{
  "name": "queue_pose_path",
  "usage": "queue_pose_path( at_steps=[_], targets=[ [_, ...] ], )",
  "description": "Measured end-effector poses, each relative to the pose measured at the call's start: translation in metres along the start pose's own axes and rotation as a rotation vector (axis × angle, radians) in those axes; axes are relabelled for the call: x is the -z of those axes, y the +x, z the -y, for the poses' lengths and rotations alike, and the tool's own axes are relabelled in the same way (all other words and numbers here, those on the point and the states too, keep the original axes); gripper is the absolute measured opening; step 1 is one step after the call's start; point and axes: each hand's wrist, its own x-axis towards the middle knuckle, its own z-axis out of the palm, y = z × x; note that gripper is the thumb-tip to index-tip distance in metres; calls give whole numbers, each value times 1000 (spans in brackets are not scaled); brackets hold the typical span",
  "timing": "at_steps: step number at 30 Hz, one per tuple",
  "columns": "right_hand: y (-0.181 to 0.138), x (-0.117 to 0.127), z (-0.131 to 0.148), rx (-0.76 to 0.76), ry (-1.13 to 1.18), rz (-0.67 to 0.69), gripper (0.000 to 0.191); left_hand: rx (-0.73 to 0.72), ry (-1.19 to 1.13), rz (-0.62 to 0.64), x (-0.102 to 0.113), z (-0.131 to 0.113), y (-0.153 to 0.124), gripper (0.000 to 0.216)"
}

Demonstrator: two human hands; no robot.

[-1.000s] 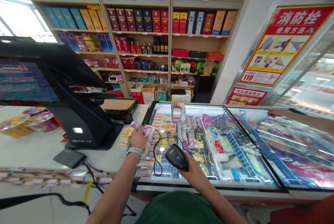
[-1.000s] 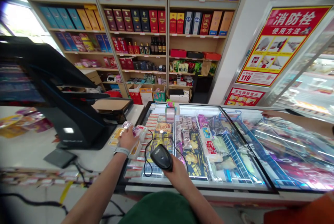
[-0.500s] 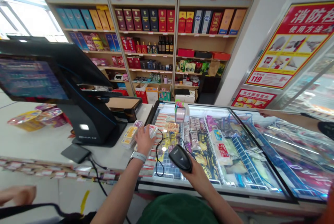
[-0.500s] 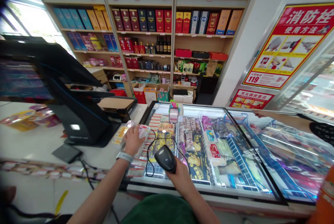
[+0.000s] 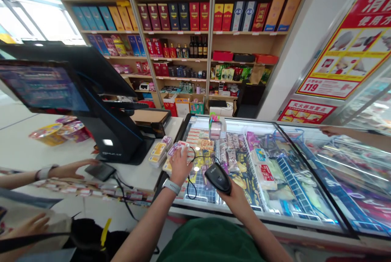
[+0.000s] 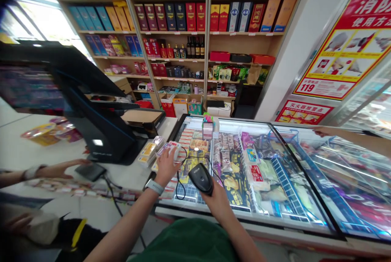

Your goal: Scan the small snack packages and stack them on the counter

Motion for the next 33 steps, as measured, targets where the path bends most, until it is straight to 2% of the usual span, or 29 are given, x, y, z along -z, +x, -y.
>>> queue_pose_path(
  at_steps=[7,13,23,33],
  targets=[
    [3,-2,-9,2,-42,5,42,-6,-47,27,-3,2,-7,72],
    [5,0,-3,-2,-50,4,45,1,15,-3,-1,5,-6,72],
    [10,1,1,-13,-56,-1,38,-8,57,-50,5,8,-8,70],
    [11,0,-2,-1,-63,0,40,14,57,-65,10,10,-11,64]
  ],
)
